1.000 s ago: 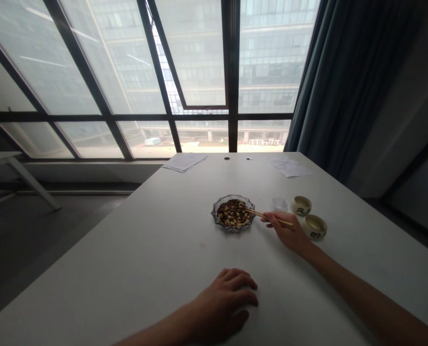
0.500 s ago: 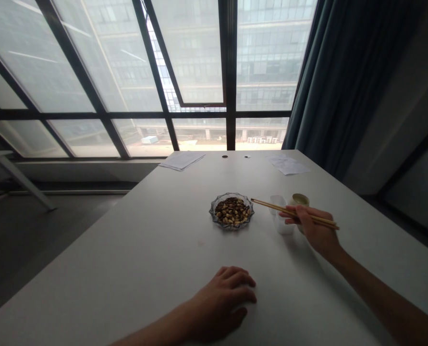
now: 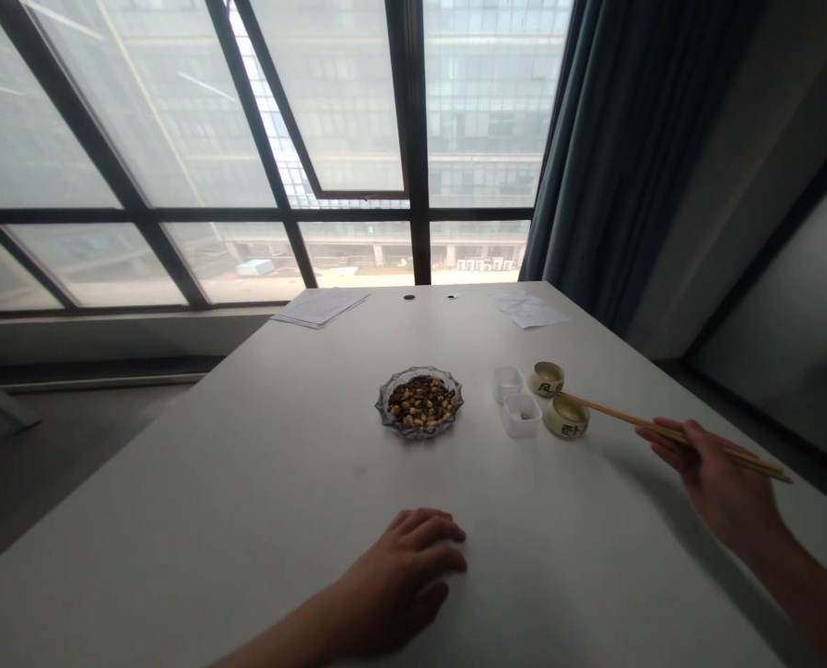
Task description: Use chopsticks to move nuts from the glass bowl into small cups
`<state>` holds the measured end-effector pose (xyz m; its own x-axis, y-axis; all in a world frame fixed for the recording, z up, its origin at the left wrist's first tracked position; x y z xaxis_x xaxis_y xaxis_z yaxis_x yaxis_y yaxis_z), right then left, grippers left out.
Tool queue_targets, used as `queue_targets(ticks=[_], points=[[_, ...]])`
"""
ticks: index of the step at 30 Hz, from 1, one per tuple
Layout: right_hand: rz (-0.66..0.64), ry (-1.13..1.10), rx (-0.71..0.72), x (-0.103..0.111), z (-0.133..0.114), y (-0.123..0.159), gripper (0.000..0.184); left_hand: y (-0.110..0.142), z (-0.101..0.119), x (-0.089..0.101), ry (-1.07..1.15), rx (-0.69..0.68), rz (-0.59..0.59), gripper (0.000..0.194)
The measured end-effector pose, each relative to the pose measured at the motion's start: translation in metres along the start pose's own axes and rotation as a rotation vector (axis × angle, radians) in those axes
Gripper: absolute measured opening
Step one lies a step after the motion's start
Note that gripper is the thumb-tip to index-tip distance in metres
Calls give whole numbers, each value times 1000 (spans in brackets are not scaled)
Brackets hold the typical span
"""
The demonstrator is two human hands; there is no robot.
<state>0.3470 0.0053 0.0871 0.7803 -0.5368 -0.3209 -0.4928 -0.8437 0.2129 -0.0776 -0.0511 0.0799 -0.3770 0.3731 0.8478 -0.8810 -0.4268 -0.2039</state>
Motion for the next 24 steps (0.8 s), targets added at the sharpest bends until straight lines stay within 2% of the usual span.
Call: queue_targets(ticks=[5,12,18,24], points=[[37,-30,-30,16,9,-2,15,2,-1,-1,2,12,-15,43],[50,5,-30,21,14,-5,10,3,-2,0,7,11,-22,44],[25,26,51,23,10,-1,22,2,-1,0,1,12,-28,42],[22,16,58,22,8,3,32,2,-2,-1,-5,9,-25,41]])
Point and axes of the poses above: each hand's wrist, its own y-axis away from the middle knuckle, its own x-axis out of the back of the hand, z = x × y, the point moved 6 cm from there along -y, towards the middle knuckle, and after that the axes turned 14 degrees about -x, right-handed, at the moved point
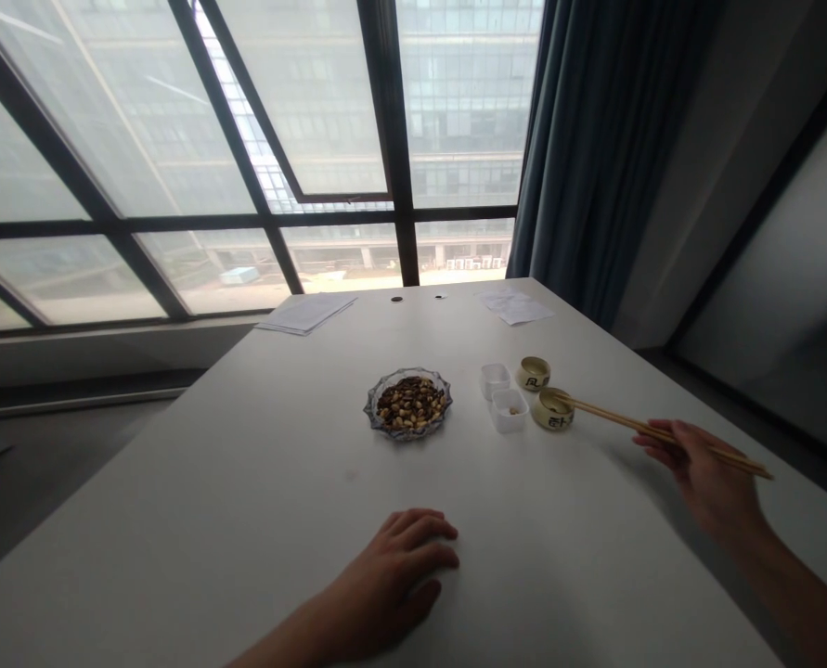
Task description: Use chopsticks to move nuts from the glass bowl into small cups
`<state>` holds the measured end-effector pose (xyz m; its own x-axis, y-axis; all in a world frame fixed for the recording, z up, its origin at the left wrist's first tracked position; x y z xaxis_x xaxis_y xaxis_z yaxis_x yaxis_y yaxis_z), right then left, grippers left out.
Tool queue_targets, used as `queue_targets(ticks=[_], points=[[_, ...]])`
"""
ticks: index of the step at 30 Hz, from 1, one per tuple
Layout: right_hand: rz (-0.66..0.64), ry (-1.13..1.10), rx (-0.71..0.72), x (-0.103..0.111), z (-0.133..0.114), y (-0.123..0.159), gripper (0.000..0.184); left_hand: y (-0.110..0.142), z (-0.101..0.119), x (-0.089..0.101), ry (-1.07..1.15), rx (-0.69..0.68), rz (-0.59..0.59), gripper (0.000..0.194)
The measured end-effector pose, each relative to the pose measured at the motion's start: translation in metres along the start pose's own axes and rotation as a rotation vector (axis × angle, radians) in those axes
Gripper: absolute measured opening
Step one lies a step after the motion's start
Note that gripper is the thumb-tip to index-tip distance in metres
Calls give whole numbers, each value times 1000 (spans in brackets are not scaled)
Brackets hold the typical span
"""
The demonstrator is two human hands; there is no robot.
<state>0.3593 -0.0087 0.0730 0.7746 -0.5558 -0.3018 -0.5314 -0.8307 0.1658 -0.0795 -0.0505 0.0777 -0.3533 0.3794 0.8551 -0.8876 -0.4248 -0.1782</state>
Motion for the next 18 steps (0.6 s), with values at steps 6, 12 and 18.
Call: queue_targets(ticks=[6,12,18], points=[[-44,11,84,-18,-14,12,37,-1,2,1,12,-6,26,41],[-256,202,175,-94,-34,43,41,-2,2,1,15,-19,48,41],[-414,279,169,-187,-18,57,50,-1,2,0,9,-19,64,41]])
Point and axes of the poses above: each hand's wrist, its own y-axis away from the middle knuckle, its own x-axis out of the back of the hand, z = x × y, the point moved 6 cm from there along -y, towards the middle knuckle, and after that the axes turned 14 degrees about -x, right-handed, at the moved point
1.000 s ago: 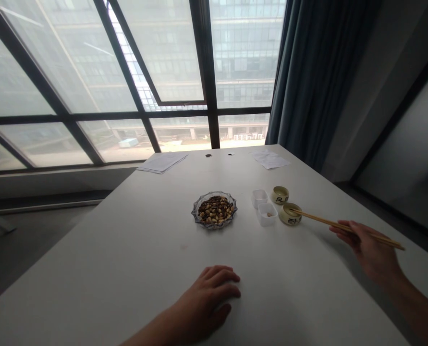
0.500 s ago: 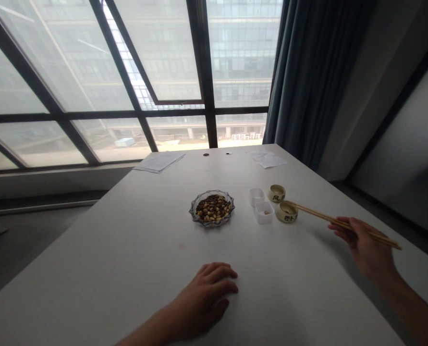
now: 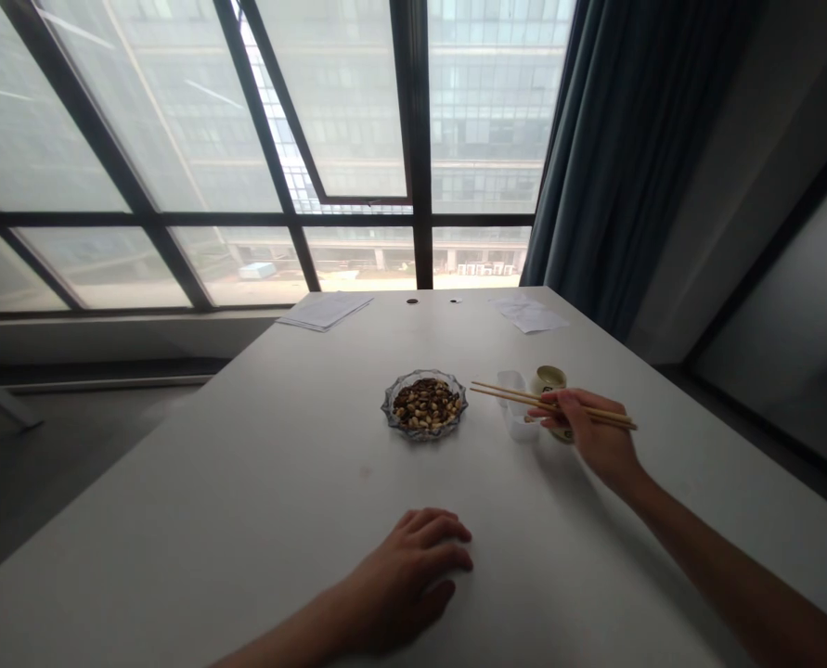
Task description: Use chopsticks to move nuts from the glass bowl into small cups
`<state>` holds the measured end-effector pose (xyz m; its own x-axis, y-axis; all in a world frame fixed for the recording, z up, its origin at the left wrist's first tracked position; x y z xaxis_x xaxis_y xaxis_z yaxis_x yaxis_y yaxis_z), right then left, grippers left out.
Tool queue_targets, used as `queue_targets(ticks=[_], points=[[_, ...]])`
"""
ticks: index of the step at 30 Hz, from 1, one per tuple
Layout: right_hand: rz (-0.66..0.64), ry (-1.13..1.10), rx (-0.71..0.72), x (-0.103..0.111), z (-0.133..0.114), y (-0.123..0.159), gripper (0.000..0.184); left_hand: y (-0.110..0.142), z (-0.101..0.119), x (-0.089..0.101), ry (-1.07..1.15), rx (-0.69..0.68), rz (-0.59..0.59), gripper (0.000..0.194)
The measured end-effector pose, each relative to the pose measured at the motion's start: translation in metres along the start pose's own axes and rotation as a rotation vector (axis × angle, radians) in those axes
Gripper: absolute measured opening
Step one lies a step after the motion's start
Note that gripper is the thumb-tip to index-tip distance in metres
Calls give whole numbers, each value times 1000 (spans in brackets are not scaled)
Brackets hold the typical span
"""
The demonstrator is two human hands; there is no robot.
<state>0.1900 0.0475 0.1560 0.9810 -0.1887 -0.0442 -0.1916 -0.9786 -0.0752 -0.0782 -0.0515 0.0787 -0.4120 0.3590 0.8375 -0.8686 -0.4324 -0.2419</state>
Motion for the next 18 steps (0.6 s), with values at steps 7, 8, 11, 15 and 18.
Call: queue_targets(ticks=[7,8,11,15,18], points=[[-101,153,28,-69,19,-20,52,0,-1,-2,10,-9,3,43],[-112,192,51,-75,19,-21,52,0,-1,-2,11,-10,3,43],[-139,267,84,-87,20,-25,51,1,0,-1,11,-18,10,42],[-141,256,55,-92,28,-33,51,1,1,0,8,-20,16,40],[-134,216,27,-93,36,-38,51,0,1,0,7,-23,10,39]])
Point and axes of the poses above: each hand's wrist, its own y-axis away from the middle knuckle, its own x-axis out of the back of the hand, z = x × y, the point moved 6 cm from there along -y, towards the middle knuckle, and after that the axes turned 14 degrees about -x, right-handed, at the moved point
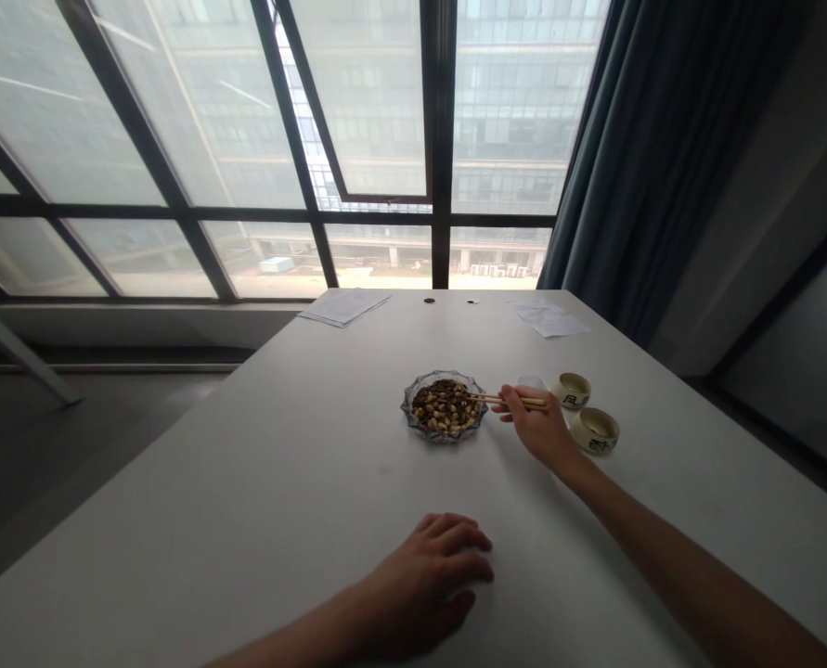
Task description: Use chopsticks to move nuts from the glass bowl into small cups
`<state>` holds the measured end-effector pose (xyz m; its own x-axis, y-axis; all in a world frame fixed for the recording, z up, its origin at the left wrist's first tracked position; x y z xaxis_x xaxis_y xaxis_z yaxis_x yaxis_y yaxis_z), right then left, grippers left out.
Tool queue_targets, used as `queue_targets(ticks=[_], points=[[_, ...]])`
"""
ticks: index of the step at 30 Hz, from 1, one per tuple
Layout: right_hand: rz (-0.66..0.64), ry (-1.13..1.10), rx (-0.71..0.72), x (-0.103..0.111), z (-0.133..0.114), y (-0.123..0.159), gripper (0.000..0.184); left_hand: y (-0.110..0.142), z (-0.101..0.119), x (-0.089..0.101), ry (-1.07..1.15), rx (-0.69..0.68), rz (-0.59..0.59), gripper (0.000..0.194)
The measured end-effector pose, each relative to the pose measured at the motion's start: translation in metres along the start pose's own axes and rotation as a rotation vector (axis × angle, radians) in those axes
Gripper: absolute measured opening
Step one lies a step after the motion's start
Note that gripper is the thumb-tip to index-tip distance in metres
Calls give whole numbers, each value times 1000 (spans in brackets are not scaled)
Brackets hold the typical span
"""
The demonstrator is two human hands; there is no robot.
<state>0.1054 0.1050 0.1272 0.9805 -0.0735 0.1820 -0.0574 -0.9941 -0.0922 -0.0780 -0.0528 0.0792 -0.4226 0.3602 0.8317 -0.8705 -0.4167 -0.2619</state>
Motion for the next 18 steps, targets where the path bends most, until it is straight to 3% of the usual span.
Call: queue_targets(ticks=[11,18], points=[[97,-172,-79,9,9,-1,50,0,1,1,2,-12,13,39],[198,-205,-36,50,-20,21,48,1,0,0,-4,-6,12,41]])
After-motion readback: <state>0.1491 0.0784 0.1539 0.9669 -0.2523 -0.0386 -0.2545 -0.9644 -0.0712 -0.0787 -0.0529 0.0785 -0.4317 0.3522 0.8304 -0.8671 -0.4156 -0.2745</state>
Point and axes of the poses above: each hand's wrist, its own y-axis away from the middle knuckle, its own x-axis out of the back of the hand, z = x × y, the point moved 6 cm from there along -y, towards the middle knuckle, and after that the axes turned 14 degrees about -x, right-handed, at the moved point
